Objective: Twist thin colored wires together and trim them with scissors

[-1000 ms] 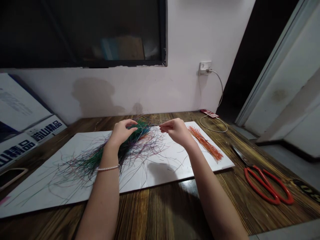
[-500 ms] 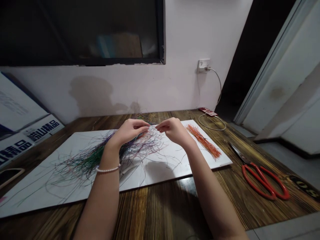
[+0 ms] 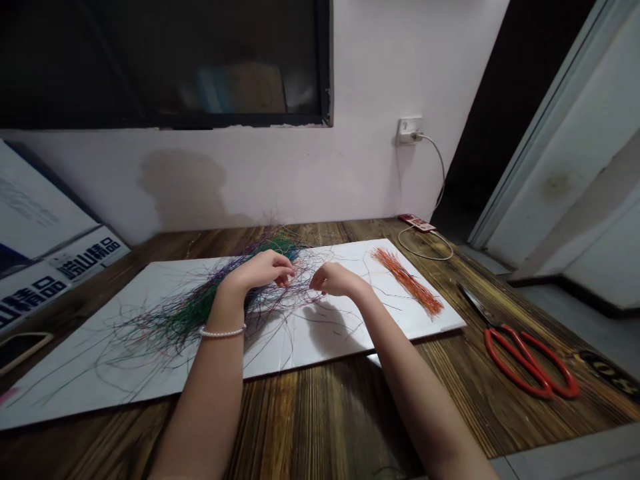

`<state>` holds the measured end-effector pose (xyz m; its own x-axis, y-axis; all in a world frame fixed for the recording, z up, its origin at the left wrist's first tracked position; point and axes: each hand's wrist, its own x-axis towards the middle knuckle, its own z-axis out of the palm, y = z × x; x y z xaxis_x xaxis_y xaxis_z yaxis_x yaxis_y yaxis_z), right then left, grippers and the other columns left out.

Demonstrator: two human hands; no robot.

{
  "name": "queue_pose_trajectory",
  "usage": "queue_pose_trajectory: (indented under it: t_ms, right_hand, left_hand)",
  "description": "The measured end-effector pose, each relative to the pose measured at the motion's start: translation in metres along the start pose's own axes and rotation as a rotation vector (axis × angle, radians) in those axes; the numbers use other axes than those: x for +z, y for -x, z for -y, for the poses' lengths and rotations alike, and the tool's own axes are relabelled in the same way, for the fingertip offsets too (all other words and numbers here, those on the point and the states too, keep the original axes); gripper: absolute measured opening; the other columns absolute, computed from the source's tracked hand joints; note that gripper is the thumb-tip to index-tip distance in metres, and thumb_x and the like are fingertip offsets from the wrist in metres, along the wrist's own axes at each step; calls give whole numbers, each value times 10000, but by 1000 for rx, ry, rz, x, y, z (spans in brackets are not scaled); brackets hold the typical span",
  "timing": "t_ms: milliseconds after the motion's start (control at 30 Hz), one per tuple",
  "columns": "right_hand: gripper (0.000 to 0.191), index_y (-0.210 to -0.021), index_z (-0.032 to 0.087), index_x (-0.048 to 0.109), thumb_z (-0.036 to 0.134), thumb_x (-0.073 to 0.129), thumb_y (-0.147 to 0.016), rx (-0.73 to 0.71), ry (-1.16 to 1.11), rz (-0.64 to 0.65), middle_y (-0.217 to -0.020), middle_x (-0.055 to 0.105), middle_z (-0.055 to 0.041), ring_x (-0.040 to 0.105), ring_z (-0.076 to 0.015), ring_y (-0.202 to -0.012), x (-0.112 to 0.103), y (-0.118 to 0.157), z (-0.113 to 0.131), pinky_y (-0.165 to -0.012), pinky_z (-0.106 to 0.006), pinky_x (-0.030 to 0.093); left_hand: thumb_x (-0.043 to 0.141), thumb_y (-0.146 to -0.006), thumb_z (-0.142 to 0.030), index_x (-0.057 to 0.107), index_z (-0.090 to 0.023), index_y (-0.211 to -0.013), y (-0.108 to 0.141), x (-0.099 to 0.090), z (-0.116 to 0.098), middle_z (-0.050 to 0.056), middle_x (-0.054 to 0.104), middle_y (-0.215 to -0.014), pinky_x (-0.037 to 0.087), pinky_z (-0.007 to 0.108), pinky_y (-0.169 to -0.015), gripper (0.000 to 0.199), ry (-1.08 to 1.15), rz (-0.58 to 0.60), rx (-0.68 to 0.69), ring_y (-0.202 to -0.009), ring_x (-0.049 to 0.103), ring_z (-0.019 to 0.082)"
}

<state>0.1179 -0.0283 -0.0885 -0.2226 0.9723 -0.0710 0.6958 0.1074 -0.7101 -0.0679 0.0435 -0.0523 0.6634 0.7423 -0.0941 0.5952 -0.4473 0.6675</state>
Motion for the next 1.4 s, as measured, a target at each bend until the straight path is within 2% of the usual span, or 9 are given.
queue_pose_trajectory:
  t_ms: [200,333,433,567,767,867,1000,1100,1400]
  right_hand:
    - [180,-722,124,749,64,589,-664,56,-14,60,-549,660,-35,597,-118,-520,7,-2,-3,-474,-185,419]
    - [139,-650,130,739,70,615,-635,40,-95,31,-500,641,-27,584,-121,-493,4,0,-3,-475,-206,424]
    - [109,-678,129,738,102,644,-628,-19,-203,-72,-524,653,-30,591,-121,-521,0,2,2,-505,-218,435]
    - [128,-747,119,700,193,679,-645,-97,-417,-274,-592,670,-38,613,-122,-568,-3,3,11,-561,-238,471]
    - [525,-1027,147,526,386,749,-617,-148,-739,-538,-780,706,-58,654,-133,-662,-7,6,20,-650,-272,524]
    - [562,-1064,132,531,369,760,-610,-155,-864,-581,-885,710,-106,668,-152,-742,-11,10,22,-715,-282,531]
    - [451,-1007,128,618,274,762,-605,-146,-1027,-558,-902,704,-110,662,-166,-813,-17,15,24,-777,-277,527]
    - [352,-931,152,657,259,756,-611,-182,-1050,-513,-870,693,-80,648,-153,-817,-20,19,27,-803,-269,525]
    - [260,-886,184,676,246,736,-642,-270,-1077,-542,-854,675,-45,629,-124,-769,-29,39,45,-777,-244,537]
  left_hand:
    - [573,-745,-237,669,-143,-676,2,-1,0,79,699,-652,491,261,-596,152,19,-22,0,-623,655,174]
    - [572,-745,-234,672,-148,-670,5,-3,-2,81,701,-648,490,258,-578,152,19,-49,17,-610,661,176]
    - [570,-746,-232,679,-147,-684,7,-4,-7,79,699,-644,488,263,-583,152,6,-95,53,-613,659,179]
    - [559,-766,-244,686,-148,-730,9,-4,-15,84,710,-725,475,282,-656,163,-27,-243,143,-696,651,185]
    - [556,-806,-262,705,-154,-812,13,0,-31,72,723,-829,473,270,-728,184,16,-327,298,-803,649,174]
    - [565,-810,-244,710,-146,-818,13,5,-38,73,724,-823,478,263,-713,175,73,-304,346,-786,648,165]
    - [568,-820,-246,705,-129,-849,11,12,-44,91,724,-851,497,280,-730,182,174,-252,378,-823,650,176]
    - [576,-824,-231,697,-117,-879,12,14,-48,109,721,-893,510,293,-773,176,287,-216,383,-860,661,184]
    - [586,-853,-281,707,-132,-962,28,6,-62,102,730,-856,517,301,-818,221,494,-78,322,-839,681,174]
